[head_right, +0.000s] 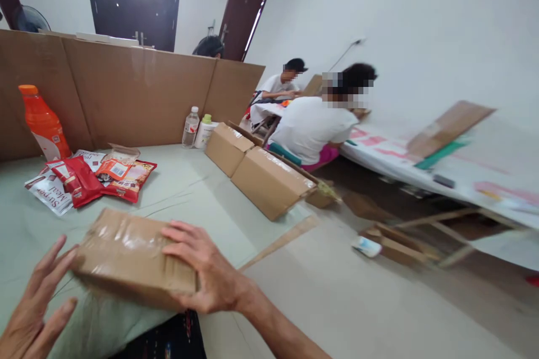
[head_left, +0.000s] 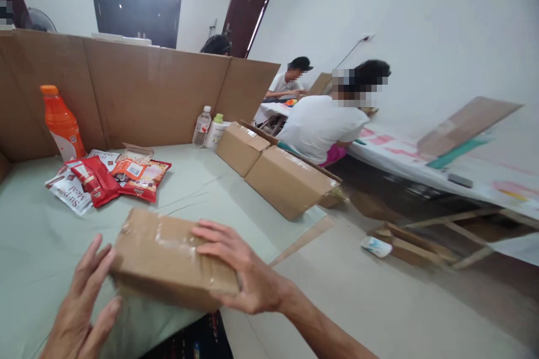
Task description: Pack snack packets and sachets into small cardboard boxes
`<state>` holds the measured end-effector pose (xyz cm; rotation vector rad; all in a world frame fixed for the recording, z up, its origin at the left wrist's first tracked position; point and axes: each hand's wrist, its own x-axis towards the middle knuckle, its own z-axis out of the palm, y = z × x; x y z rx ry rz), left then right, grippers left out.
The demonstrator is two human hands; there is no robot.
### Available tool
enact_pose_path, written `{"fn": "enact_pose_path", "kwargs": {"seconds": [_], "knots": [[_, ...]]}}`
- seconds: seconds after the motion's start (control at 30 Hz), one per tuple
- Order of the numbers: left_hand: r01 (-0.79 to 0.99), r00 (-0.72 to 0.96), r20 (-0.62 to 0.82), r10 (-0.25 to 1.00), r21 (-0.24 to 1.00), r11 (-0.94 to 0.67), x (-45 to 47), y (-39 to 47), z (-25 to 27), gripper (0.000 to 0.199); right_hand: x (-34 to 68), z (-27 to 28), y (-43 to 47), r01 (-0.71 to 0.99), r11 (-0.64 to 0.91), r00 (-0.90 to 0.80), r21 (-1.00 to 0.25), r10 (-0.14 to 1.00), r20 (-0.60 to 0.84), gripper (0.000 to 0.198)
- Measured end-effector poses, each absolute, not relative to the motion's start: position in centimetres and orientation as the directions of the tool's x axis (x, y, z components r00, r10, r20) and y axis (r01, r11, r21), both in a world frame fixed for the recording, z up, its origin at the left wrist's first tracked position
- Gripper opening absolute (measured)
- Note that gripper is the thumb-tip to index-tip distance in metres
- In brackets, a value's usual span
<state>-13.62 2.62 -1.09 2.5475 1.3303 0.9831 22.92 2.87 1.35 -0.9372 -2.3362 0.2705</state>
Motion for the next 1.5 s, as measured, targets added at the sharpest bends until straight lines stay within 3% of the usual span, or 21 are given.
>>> {"fn": "enact_pose_path", "kwargs": {"seconds": [0.13,0.27,0.5,0.63,0.77,0.87,0.93,1.03,1.2,1.37,1.5], "knots": [[0.635,0.534,0.484,0.693,0.311,-0.707,-9.1,6.0,-4.4,0.052,31.3,-0.9,4.3,0.844,0.440,-0.208,-0.306,0.795,0.570,0.045],[0.634,0.649,0.480,0.591,0.088,-0.768,-7.6,8.0,-9.2,0.047,36.5,-2.0,10.8,0.967,0.037,0.114,-0.253,0.825,0.554,0.041],[0.594,0.755,0.501,0.423,-0.248,-0.766,-7.8,8.1,-10.6,0.044,37.9,-0.8,23.7,0.965,-0.161,0.250,-0.209,0.811,0.528,0.038],[0.562,0.765,0.525,0.374,-0.259,-0.786,-7.6,8.4,-9.6,0.043,38.3,0.3,26.5,0.963,-0.217,0.270,-0.162,0.822,0.501,0.033],[0.589,0.736,0.502,0.454,-0.143,-0.795,-7.6,8.2,-10.3,0.045,37.7,1.3,25.3,0.951,-0.269,0.308,-0.151,0.799,0.517,0.044],[0.605,0.737,0.359,0.573,0.028,-0.796,-7.2,6.8,-9.9,0.045,35.0,-0.6,22.4,0.964,-0.209,0.265,-0.163,0.780,0.567,0.045],[0.623,0.735,0.244,0.633,0.128,-0.772,-6.6,5.8,-8.9,0.047,32.0,-3.7,20.3,0.988,-0.032,0.122,-0.152,0.767,0.630,0.039],[0.658,0.706,0.195,0.681,0.177,-0.732,-5.9,4.6,-7.4,0.050,26.0,-9.4,17.9,0.962,0.231,-0.119,-0.146,0.836,0.535,0.036],[0.720,0.628,0.253,0.736,0.171,-0.672,-8.9,4.8,-5.4,0.054,16.4,-15.5,15.7,0.892,0.427,-0.328,-0.151,0.839,0.434,0.042],[0.928,0.247,0.419,0.874,0.156,-0.338,-21.1,11.7,-0.4,0.061,14.5,-16.4,15.3,0.876,0.479,-0.376,-0.058,0.754,0.539,0.043],[0.979,-0.102,0.548,0.830,0.205,-0.015,-31.7,19.8,6.1,0.062,14.8,-16.1,15.0,0.895,0.443,-0.353,-0.057,0.780,0.516,0.045]]}}
